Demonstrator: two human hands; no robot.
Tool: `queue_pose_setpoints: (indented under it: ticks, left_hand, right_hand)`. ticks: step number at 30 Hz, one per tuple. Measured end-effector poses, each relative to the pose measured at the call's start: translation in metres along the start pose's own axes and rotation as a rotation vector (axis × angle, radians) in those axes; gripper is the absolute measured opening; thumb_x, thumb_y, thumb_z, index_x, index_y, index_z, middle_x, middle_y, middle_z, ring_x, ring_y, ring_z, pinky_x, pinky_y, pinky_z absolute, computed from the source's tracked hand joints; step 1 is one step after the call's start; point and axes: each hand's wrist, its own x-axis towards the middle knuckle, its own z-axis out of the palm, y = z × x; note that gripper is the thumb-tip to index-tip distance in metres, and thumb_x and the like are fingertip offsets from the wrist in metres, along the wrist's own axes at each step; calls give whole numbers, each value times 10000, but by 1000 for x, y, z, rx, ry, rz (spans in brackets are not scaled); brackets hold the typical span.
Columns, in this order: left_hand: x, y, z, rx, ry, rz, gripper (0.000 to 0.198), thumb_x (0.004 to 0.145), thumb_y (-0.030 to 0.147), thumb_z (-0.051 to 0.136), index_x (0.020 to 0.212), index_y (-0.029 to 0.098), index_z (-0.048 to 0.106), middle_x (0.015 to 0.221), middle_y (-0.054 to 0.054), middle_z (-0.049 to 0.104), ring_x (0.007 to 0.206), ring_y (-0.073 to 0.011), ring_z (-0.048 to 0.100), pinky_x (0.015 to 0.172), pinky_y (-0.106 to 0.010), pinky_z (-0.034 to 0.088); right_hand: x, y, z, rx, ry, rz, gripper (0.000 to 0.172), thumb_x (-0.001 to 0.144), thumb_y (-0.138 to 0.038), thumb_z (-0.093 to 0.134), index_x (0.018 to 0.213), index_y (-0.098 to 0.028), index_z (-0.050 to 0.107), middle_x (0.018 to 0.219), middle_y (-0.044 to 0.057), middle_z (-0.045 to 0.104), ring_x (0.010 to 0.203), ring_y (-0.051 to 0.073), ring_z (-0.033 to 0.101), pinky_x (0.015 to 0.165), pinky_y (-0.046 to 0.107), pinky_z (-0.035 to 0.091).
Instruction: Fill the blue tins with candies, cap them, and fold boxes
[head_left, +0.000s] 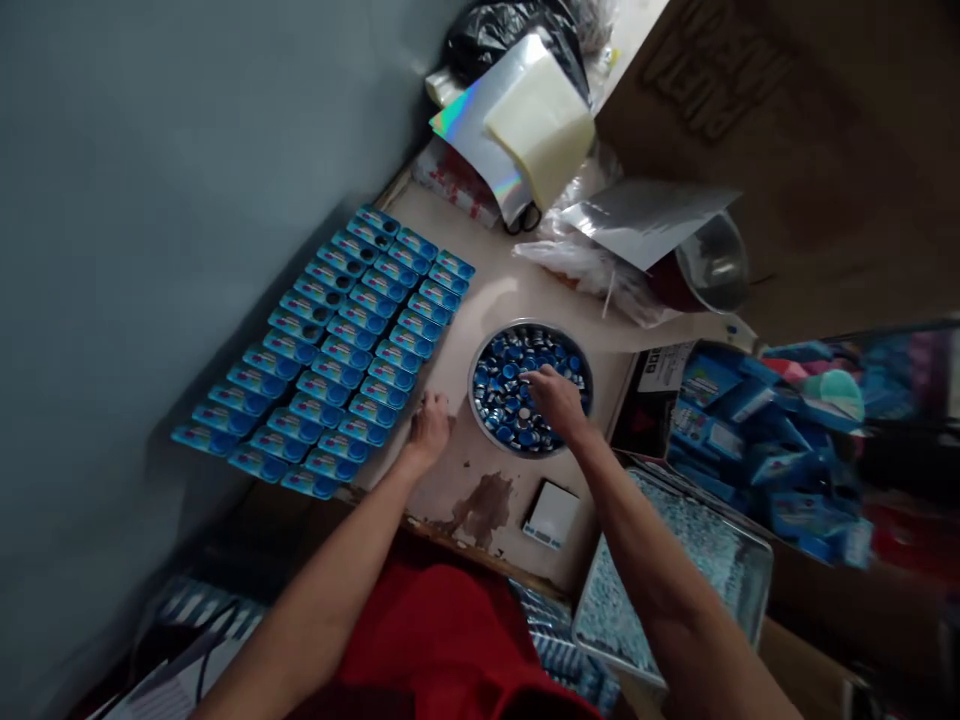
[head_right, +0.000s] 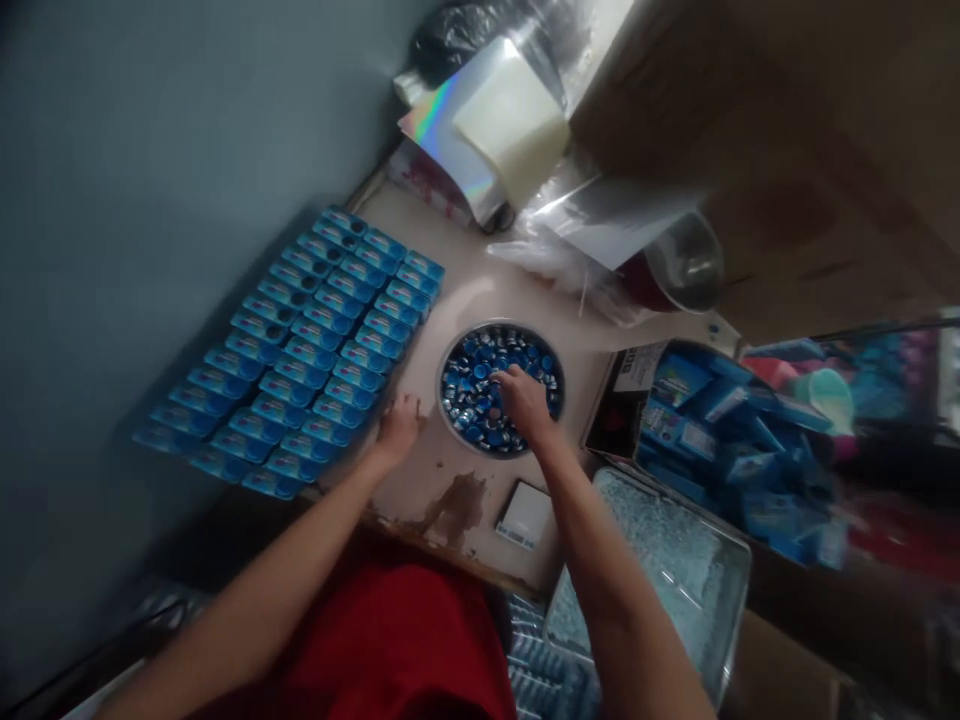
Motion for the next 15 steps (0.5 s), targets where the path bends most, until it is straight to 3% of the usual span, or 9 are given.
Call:
queue_pose_setpoints:
  ticks: [2,5,9,10,12,15]
  left_hand:
    - [-12,0,1,-23,1,-13,225,809,54,596,1001,147,667,1245,-188,590,1114,-299,622,983,-394,483]
    - [-29,3,10,-111,22,-39,240,784,24,592,933,180,696,1164,-166,652,1108,-286,636,1001,-388,493]
    - [-54,6,14,-326,75,-101,245,788,32,590,908,205,715,981,-116,731,954,-254,693,923,-383,544]
    - [-60,6,10,-392,89,-119,239,793,47,598,919,211,720,926,-96,741,870,-239,702,862,-373,564]
    - [-72,3,-6,-526,127,-148,198,810,100,617,925,218,727,834,-61,742,722,-208,693,737,-341,577]
    - [-78,-13,-50,-691,272,-171,128,848,200,635,928,215,733,859,-62,742,728,-196,698,710,-318,577]
  right_hand:
    - [1,1,9,-41,-46,-92,290,957,-228,504,1038,-328,764,1052,83,711,923,226,665,671,321,405]
    - [-12,20,20,-28,1,-121,281,945,-254,483,820,-291,733,937,136,697,841,275,658,627,374,392]
    - [-19,32,18,144,194,23,121,858,-346,586,803,-330,692,905,100,734,784,291,680,623,403,438]
    - [-15,21,13,230,245,75,87,836,-364,618,817,-329,695,869,84,743,763,290,687,645,409,463]
    - [1,-23,0,426,293,126,103,805,-397,670,848,-314,714,808,56,752,718,276,694,681,405,503]
    - [46,-134,-9,611,146,-82,175,833,-405,656,881,-264,749,832,48,761,723,232,696,681,346,521]
